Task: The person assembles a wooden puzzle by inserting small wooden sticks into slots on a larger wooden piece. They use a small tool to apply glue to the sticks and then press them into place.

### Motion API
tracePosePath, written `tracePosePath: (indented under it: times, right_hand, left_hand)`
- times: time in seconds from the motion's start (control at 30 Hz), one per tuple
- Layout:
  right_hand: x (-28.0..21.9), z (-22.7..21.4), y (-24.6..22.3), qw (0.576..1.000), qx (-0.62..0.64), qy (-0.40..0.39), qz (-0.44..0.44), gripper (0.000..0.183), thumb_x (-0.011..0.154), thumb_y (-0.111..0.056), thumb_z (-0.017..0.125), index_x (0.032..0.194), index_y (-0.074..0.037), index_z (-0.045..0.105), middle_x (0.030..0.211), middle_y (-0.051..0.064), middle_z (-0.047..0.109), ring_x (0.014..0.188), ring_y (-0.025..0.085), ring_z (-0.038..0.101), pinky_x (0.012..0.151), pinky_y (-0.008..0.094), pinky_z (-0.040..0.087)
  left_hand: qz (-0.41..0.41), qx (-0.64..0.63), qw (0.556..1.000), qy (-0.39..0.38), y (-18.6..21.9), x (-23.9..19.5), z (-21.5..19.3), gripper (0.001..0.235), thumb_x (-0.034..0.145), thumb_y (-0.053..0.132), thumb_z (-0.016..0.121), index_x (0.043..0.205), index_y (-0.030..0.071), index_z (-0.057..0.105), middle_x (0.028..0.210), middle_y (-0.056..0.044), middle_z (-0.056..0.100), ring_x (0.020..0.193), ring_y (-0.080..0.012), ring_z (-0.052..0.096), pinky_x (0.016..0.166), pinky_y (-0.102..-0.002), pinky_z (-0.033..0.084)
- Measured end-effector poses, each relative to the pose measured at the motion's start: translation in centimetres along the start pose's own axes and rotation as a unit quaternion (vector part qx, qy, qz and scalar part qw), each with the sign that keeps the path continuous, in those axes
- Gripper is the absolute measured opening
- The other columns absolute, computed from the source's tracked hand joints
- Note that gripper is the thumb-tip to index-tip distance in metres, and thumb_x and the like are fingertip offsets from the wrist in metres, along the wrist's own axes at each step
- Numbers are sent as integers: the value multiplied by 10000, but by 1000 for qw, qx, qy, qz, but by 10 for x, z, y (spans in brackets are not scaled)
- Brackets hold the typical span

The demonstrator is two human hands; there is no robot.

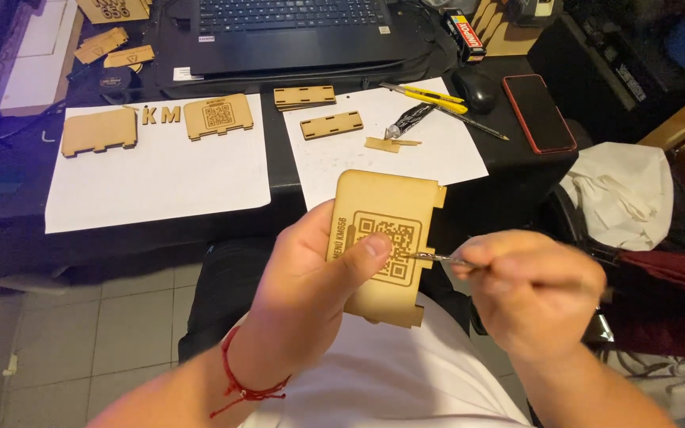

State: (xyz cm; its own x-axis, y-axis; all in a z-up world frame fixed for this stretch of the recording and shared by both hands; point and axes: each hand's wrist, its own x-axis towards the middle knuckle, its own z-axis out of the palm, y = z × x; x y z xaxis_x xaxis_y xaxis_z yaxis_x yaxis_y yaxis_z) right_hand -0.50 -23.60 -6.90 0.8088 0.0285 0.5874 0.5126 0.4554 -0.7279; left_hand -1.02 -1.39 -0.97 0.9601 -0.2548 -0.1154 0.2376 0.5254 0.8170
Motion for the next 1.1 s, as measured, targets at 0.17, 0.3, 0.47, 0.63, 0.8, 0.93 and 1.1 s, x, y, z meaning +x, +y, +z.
tracePosePath:
  times: [0.17,0.3,0.47,0.63,0.8,0.93,1.1]
  right_hand:
    - [14,-18,-5,874,-328,-195,-299,126,878,-152,626,825,-41,649,919,173,695,813,336,766,739,352,698]
    - [22,-24,-15,849,-380,-218,-296,144,860,-149,621,833,-10,647,903,201,690,810,342,765,755,379,701]
    - [43,-58,-25,854,-382,-207,-288,204,905,-183,625,1014,-10,630,1026,217,680,986,331,738,899,402,672]
    - [88,-75,21,820,-539,-119,-150,72,995,29,660,1049,5,701,1102,220,657,1010,300,635,915,368,489]
    - [88,-91,93,863,-500,-72,-18,113,995,19,649,1075,-4,726,1041,136,678,979,213,635,859,287,496]
    - [77,-82,117,849,-522,-78,-31,149,983,0,591,1062,17,716,1009,147,719,951,234,687,884,324,534]
    - [67,-74,134,867,-496,7,45,120,946,-43,652,1033,-17,730,992,103,746,943,166,713,864,267,559]
  left_hand:
    - [4,8,1000,-10,-3,2,-6,403,828,221,657,1130,-45,646,964,-154,723,793,-223,675,630,-340,553]
    - [-16,39,999,18,-4,8,-10,485,781,281,670,1156,-26,647,918,-163,733,688,-228,676,441,-335,515]
    - [28,16,997,72,-13,35,-28,405,809,118,673,1178,-36,610,1040,-247,744,837,-342,743,625,-519,662]
    - [54,131,984,108,10,96,-51,287,886,173,624,1151,64,605,1026,-136,736,766,-225,660,601,-355,534]
    - [80,170,980,72,12,184,-64,300,878,170,641,1162,73,652,1064,-56,744,915,-150,715,744,-299,607]
    - [-24,198,978,65,22,226,-42,293,906,237,577,1171,117,601,1114,-68,759,940,-195,743,687,-342,623]
    - [-68,183,980,44,0,284,-29,275,917,206,581,1165,89,614,1075,-81,770,892,-186,729,699,-343,621]
